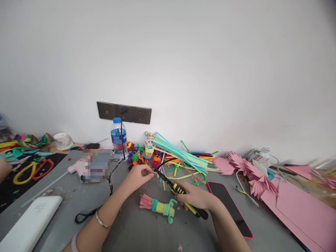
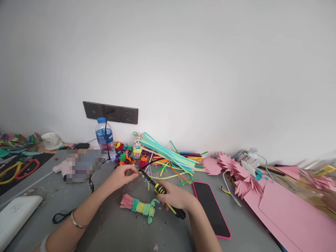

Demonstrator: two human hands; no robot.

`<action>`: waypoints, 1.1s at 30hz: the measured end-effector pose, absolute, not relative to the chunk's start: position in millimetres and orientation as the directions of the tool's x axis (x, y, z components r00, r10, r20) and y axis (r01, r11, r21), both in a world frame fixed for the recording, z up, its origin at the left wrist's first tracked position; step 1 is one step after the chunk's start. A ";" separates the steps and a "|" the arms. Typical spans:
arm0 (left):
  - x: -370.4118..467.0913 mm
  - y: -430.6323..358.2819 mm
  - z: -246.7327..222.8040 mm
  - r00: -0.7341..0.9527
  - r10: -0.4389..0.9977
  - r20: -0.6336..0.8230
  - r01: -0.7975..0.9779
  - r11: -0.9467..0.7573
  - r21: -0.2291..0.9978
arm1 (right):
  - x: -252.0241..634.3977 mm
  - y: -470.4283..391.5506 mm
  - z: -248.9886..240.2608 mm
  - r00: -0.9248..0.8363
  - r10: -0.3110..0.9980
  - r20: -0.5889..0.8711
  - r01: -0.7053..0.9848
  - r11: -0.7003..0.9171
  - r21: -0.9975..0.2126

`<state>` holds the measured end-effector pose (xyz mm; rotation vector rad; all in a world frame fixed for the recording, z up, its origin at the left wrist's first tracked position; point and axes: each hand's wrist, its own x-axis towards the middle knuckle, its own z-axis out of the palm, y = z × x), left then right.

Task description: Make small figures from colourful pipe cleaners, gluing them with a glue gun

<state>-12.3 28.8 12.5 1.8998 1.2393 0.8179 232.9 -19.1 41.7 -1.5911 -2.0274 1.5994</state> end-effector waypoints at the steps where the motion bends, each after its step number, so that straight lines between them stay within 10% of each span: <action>1: -12.2 28.9 12.3 0.340 0.933 0.116 0.479 -0.278 0.833 | 232.9 -19.3 41.7 -0.444 0.757 -0.478 0.646 -0.099 -0.757; 33: -1.7 26.3 5.4 0.259 0.948 0.187 0.469 -0.293 0.833 | 224.6 -14.0 47.1 -0.377 0.753 -0.540 0.796 -0.035 -0.605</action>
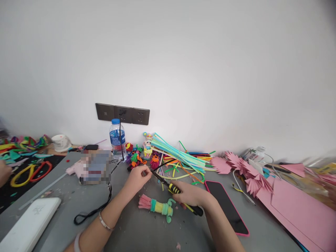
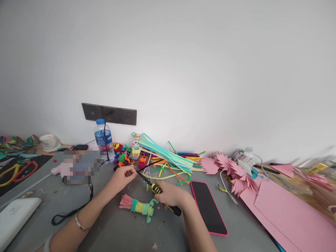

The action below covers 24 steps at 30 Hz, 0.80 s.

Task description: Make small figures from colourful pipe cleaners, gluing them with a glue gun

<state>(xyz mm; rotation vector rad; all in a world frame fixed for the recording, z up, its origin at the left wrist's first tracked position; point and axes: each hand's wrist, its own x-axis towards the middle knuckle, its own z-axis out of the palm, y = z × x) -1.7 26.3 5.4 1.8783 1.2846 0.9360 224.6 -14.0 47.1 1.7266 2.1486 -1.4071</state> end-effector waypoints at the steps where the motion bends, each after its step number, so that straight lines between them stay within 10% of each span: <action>1: -1.5 25.9 5.8 0.253 0.949 0.188 0.476 -0.291 0.830 | 224.3 -13.9 48.2 -0.379 0.750 -0.542 0.794 -0.036 -0.607; 24: -16.6 32.6 5.7 0.488 0.873 0.023 0.504 -0.303 0.809 | 241.6 -18.4 52.5 -0.479 0.708 -0.518 0.459 -0.301 -0.836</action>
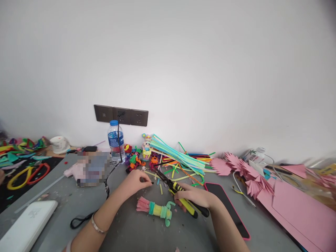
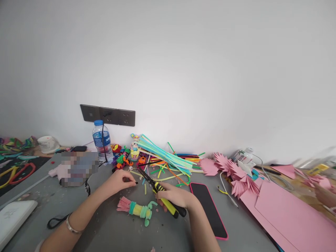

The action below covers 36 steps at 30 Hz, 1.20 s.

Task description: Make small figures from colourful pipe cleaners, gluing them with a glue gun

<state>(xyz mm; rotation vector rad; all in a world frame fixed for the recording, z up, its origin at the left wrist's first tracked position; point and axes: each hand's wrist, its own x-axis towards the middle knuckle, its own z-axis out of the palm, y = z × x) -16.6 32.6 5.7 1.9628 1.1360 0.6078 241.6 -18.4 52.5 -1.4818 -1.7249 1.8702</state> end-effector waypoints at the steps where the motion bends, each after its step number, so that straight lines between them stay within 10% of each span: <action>1: -16.0 31.6 6.2 0.502 0.865 0.008 0.500 -0.298 0.813 | 242.7 -18.0 51.1 -0.484 0.703 -0.520 0.458 -0.303 -0.836; 20: -0.2 44.3 -5.3 0.231 0.850 0.473 0.489 -0.522 0.699 | 258.8 -19.6 48.5 -0.592 0.636 -0.496 0.391 -0.312 -0.866; 36: 11.4 38.7 4.3 0.224 0.851 0.476 0.543 -0.514 0.664 | 241.8 -28.2 55.6 -0.426 0.700 -0.573 0.488 -0.356 -0.797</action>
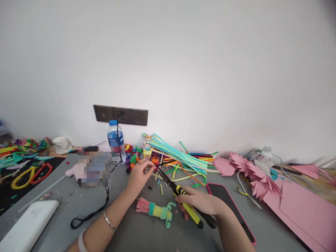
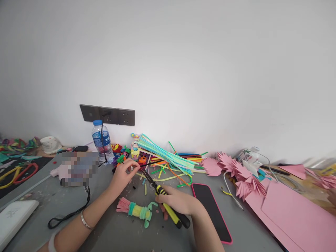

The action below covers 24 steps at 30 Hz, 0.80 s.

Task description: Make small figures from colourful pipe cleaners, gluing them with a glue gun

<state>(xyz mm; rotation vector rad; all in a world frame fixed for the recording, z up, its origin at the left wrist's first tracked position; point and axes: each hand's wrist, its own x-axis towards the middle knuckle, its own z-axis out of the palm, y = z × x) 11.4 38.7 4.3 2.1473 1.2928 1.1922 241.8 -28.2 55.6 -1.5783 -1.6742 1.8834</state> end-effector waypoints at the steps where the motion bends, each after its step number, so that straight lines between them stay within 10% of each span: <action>1: 11.2 38.2 5.1 0.221 0.853 0.472 0.544 -0.510 0.666 | 240.4 -28.2 56.2 -0.418 0.709 -0.568 0.483 -0.357 -0.800; 24: 10.2 27.6 -2.6 0.218 0.939 0.266 0.570 -0.344 0.746 | 223.3 -19.8 47.5 -0.361 0.748 -0.558 0.615 -0.259 -0.745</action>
